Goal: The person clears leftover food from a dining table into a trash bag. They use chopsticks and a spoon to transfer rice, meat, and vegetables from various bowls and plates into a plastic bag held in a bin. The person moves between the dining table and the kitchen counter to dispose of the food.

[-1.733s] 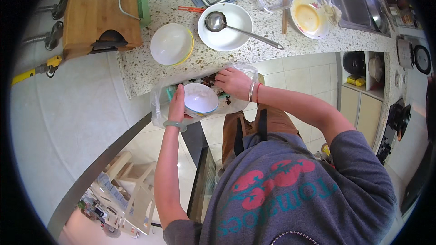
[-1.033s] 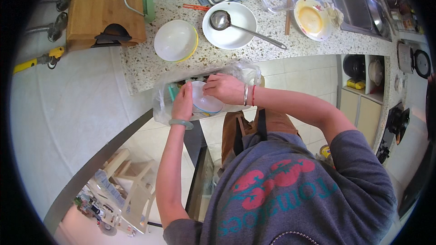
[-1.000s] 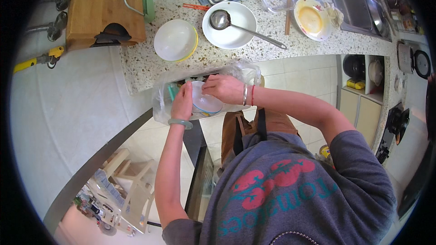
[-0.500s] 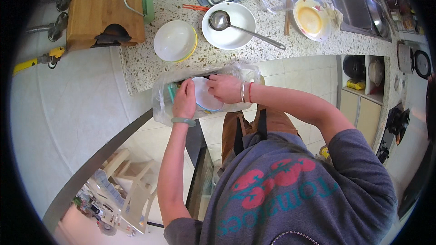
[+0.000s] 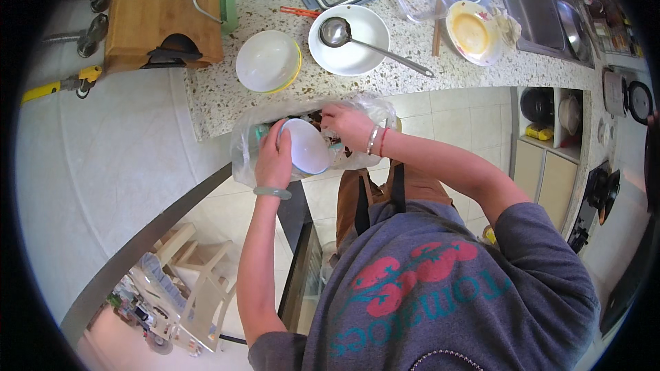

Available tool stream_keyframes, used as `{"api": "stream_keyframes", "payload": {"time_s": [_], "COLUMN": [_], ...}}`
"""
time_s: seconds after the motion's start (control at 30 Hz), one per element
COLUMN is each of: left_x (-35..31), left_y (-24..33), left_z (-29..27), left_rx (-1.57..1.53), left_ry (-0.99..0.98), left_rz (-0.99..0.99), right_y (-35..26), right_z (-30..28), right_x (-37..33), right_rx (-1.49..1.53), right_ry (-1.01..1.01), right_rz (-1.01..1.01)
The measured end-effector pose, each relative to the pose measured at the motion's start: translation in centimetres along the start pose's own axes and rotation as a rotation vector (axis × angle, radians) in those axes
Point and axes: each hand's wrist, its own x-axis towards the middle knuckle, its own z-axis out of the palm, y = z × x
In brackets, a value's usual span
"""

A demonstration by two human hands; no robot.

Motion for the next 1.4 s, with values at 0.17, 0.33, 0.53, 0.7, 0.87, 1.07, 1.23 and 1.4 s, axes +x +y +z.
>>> {"api": "stream_keyframes", "payload": {"time_s": [0.17, 0.33, 0.53, 0.7, 0.87, 1.07, 1.23, 1.4], "left_x": [-1.0, -3.3, -4.9, -4.0, -1.5, 2.9, 4.3, 4.4], "left_y": [-3.4, -0.1, 13.5, 24.7, 30.6, 33.2, 34.0, 33.2], "left_z": [-0.2, 0.8, 1.8, 6.9, 16.7, 25.6, 27.6, 29.2], "left_rx": [-0.490, -0.888, -0.930, -1.035, -1.195, -1.246, -1.268, -1.290], "left_ry": [0.009, 0.076, 0.020, -0.128, -0.261, -0.341, -0.314, -0.270], "left_rz": [-0.038, -0.015, 0.197, 0.219, 0.214, 0.101, 0.048, 0.103], "right_y": [-3.8, -5.8, -4.4, 0.2, 9.4, 17.8, 20.1, 21.0], "right_z": [-3.9, -7.3, -17.9, -26.9, -30.4, -30.3, -30.5, -30.2], "right_x": [1.1, 0.4, -2.5, -6.1, -10.8, -13.8, -14.3, -15.3], "right_rx": [0.447, 0.507, 0.139, 0.217, 0.075, 0.061, 0.109, 0.091], "right_ry": [-0.173, -0.096, 0.213, 0.340, 0.499, 0.551, 0.574, 0.521], "right_rz": [0.575, 0.592, 0.404, 0.673, 0.851, 0.952, 0.994, 0.974]}}
